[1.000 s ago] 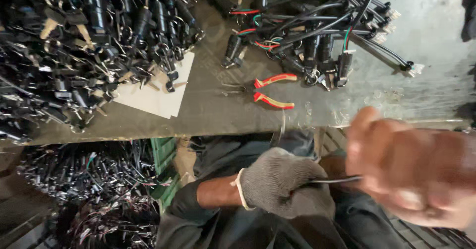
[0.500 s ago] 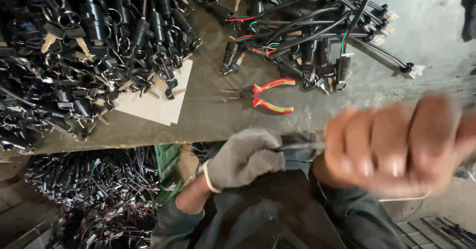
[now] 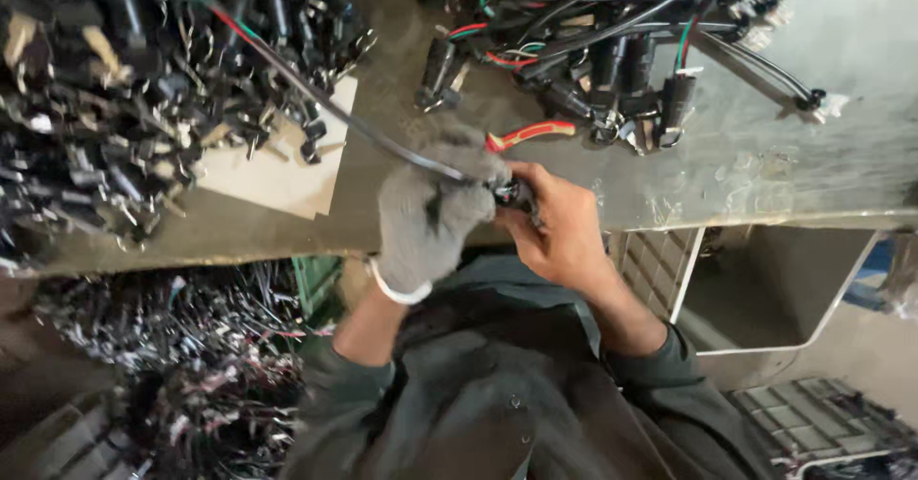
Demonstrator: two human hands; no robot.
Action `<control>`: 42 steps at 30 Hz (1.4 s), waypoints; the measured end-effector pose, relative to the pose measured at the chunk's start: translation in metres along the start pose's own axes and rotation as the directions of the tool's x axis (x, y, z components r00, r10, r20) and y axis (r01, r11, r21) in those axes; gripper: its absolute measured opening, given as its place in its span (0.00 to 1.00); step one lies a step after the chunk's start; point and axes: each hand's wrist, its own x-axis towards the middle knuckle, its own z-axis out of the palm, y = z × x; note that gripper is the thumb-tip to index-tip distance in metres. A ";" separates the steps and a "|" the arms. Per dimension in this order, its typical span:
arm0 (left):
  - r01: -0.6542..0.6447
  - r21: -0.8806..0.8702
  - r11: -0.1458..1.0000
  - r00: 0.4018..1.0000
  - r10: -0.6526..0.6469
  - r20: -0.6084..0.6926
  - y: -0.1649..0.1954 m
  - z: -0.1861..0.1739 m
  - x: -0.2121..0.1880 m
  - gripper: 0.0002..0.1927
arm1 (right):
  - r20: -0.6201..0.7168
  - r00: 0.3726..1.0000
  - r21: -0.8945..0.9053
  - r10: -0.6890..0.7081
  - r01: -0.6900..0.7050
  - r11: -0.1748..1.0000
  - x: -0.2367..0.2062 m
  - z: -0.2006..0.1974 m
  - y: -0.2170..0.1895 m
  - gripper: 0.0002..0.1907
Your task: The person picks up a black DC power cable from the workbench and uses pliers to strip the outer insulation from its end, exposing the red and green inner wires. They repeat the stripping on the cable ends and set the processed cables with the pile of connectors on the bench.
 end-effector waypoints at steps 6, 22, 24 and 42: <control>-0.029 0.141 0.990 0.998 0.036 -0.050 -0.015 0.006 -0.025 0.11 | -0.084 0.907 -0.120 -0.413 0.402 0.908 0.011 -0.013 -0.012 0.26; 0.047 0.048 0.998 0.998 -0.048 0.030 -0.019 -0.003 -0.033 0.11 | 0.029 0.942 0.131 -0.335 0.329 0.935 0.010 -0.017 -0.019 0.15; -0.015 0.198 0.980 0.992 -0.011 0.128 -0.018 -0.007 -0.028 0.11 | 0.013 0.928 0.095 -0.373 0.370 0.924 0.010 -0.013 -0.016 0.16; -0.032 0.409 0.912 0.985 -0.040 0.166 -0.034 -0.011 -0.029 0.23 | -0.056 0.946 0.039 -0.320 0.323 0.946 0.001 0.005 -0.004 0.18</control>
